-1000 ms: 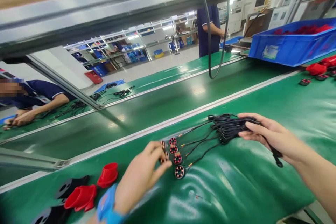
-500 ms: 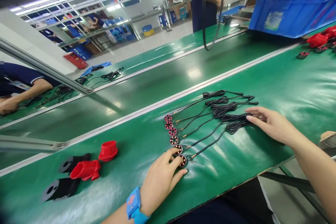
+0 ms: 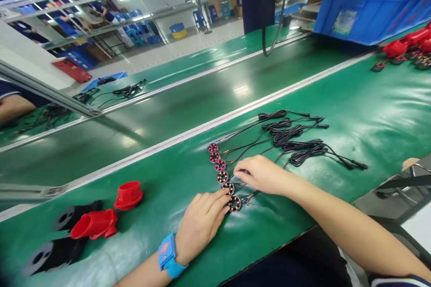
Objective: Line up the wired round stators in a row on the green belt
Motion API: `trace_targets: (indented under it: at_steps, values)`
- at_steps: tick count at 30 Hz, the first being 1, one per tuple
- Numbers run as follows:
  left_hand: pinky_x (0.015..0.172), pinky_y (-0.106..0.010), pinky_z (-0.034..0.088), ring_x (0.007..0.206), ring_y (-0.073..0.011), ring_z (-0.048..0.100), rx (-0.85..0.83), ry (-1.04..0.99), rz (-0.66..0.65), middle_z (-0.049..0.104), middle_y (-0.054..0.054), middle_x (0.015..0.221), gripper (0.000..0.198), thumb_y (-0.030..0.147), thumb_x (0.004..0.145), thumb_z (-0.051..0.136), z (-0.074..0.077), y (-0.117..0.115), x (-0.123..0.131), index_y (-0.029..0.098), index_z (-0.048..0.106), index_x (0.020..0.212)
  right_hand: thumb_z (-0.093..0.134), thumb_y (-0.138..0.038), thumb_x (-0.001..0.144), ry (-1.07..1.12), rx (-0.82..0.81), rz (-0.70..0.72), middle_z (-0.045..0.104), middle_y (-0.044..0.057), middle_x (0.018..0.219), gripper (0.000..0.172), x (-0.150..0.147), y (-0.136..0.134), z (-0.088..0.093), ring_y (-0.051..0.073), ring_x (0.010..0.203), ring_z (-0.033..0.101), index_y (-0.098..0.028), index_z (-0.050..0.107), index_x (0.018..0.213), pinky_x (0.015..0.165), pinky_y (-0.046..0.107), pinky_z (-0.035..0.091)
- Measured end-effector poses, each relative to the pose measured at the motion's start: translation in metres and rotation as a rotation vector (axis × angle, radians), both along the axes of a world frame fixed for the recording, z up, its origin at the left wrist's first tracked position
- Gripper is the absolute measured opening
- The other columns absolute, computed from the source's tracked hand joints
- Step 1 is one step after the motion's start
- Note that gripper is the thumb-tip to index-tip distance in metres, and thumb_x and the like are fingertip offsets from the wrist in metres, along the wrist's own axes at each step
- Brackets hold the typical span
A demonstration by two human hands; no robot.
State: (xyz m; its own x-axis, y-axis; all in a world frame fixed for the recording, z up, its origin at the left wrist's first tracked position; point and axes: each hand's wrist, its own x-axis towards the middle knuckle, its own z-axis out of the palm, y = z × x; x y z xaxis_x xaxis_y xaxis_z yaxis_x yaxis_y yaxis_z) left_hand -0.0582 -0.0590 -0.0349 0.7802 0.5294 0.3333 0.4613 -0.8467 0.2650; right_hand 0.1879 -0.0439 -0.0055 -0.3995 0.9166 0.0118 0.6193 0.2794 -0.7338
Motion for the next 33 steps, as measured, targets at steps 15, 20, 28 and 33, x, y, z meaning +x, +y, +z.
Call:
trace_targets:
  at_steps: [15, 20, 28, 33]
  values:
    - [0.070, -0.035, 0.036, 0.086, -0.0178, 0.055, -0.062, -0.011, -0.038, 0.064, -0.002, 0.124, 0.024, 0.016, 0.101, 0.047, -0.003, 0.005, 0.000, 0.017, 0.051, 0.125, 0.050, -0.037, 0.097, 0.030, -0.114, -0.130, 0.061, -0.001, 0.067, 0.028, -0.013, -0.003, -0.022, 0.012, 0.058, 0.053, -0.020, 0.064, 0.081, 0.058, 0.024, 0.035]
    - [0.071, -0.035, 0.036, 0.090, -0.0176, 0.056, -0.088, -0.041, -0.026, 0.063, -0.001, 0.126, 0.021, 0.024, 0.103, 0.048, -0.002, 0.005, 0.000, 0.018, 0.053, 0.122, 0.052, -0.038, 0.098, 0.033, 0.014, -0.111, 0.068, 0.002, 0.085, 0.024, -0.002, -0.004, -0.014, 0.015, 0.075, 0.060, -0.021, 0.069, 0.092, 0.071, 0.026, 0.042]
    - [0.069, -0.033, 0.035, 0.088, -0.0173, 0.054, 0.007, -0.117, -0.078, 0.066, -0.004, 0.112, 0.014, 0.027, 0.100, 0.057, 0.001, 0.003, -0.001, 0.019, 0.062, 0.110, 0.066, -0.044, 0.093, 0.000, -0.033, 0.100, 0.062, 0.001, 0.078, 0.021, 0.029, -0.010, 0.004, 0.017, 0.082, 0.053, -0.027, 0.075, 0.086, 0.084, 0.033, 0.035]
    - [0.070, -0.032, 0.035, 0.087, -0.0178, 0.054, 0.006, -0.149, -0.085, 0.067, -0.004, 0.106, 0.013, 0.022, 0.096, 0.062, 0.001, 0.001, 0.000, 0.017, 0.063, 0.109, 0.073, -0.046, 0.088, -0.087, -0.098, 0.177, 0.056, -0.001, 0.074, 0.017, 0.028, -0.012, 0.001, 0.017, 0.081, 0.049, -0.029, 0.075, 0.087, 0.082, 0.034, 0.030]
